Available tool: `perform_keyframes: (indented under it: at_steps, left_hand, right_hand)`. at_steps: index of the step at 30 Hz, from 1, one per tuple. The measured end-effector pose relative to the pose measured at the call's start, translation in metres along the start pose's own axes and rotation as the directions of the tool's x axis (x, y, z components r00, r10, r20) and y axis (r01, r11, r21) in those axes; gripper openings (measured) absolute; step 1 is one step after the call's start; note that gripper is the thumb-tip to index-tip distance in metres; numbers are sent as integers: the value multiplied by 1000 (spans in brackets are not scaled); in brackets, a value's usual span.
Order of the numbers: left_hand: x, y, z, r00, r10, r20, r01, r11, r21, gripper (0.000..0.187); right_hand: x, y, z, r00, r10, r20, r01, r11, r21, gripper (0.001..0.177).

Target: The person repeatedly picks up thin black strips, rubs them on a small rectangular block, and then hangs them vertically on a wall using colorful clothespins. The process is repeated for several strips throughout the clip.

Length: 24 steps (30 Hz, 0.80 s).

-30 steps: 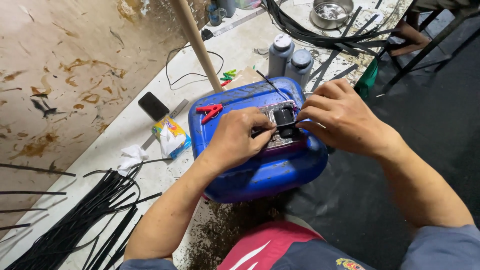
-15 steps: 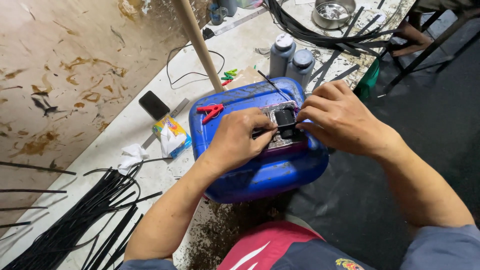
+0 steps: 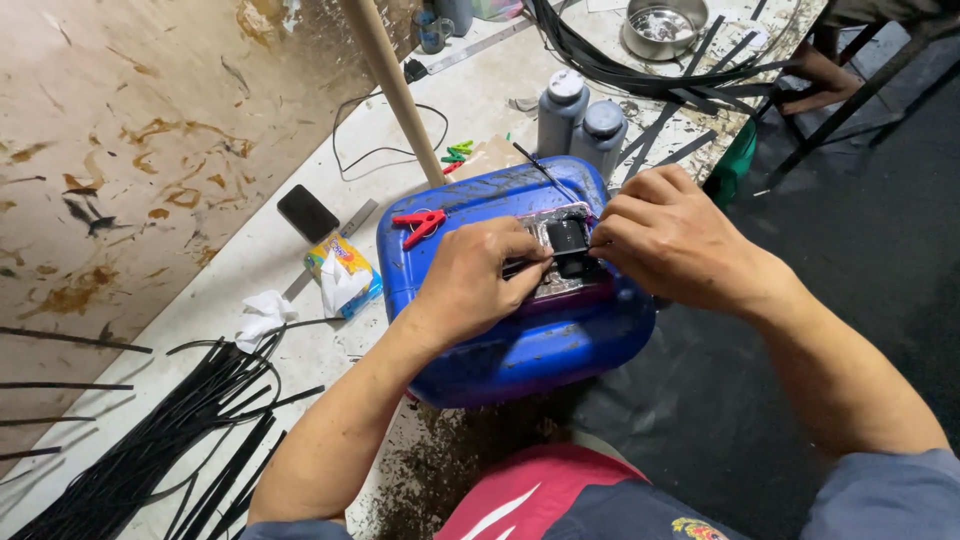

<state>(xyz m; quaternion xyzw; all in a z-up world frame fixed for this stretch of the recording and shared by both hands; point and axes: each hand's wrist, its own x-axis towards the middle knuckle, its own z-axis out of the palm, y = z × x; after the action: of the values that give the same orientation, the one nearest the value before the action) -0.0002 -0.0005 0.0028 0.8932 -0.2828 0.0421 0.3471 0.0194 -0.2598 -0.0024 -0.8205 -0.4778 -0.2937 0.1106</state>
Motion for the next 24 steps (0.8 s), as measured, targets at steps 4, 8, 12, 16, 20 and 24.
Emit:
perform_keyframes:
  at_steps: [4, 8, 12, 16, 20, 24]
  left_hand:
    - [-3, -4, 3, 997, 63, -34, -63, 998, 17, 10]
    - [-2, -3, 3, 995, 96, -38, -93, 993, 72, 11]
    - [-2, -3, 6, 992, 116, -44, -111, 989, 100, 11]
    - [-4, -2, 9, 986, 163, -29, -160, 983, 85, 23]
    - [-9, 5, 7, 968, 238, 83, -246, 965, 96, 47]
    - [-10, 11, 9, 972, 173, 158, -199, 966, 163, 59]
  right_hand:
    - [-10, 10, -13, 993, 17, 117, -9, 998, -68, 15]
    - [-8, 8, -22, 978, 24, 207, -2, 994, -105, 15]
    - [2, 2, -12, 988, -37, 148, 42, 999, -32, 6]
    - [-4, 5, -16, 989, -48, 141, 69, 987, -148, 10]
    - [-9, 5, -21, 988, -16, 152, 56, 964, -260, 18]
    - [-16, 8, -30, 989, -5, 150, 45, 964, -261, 10]
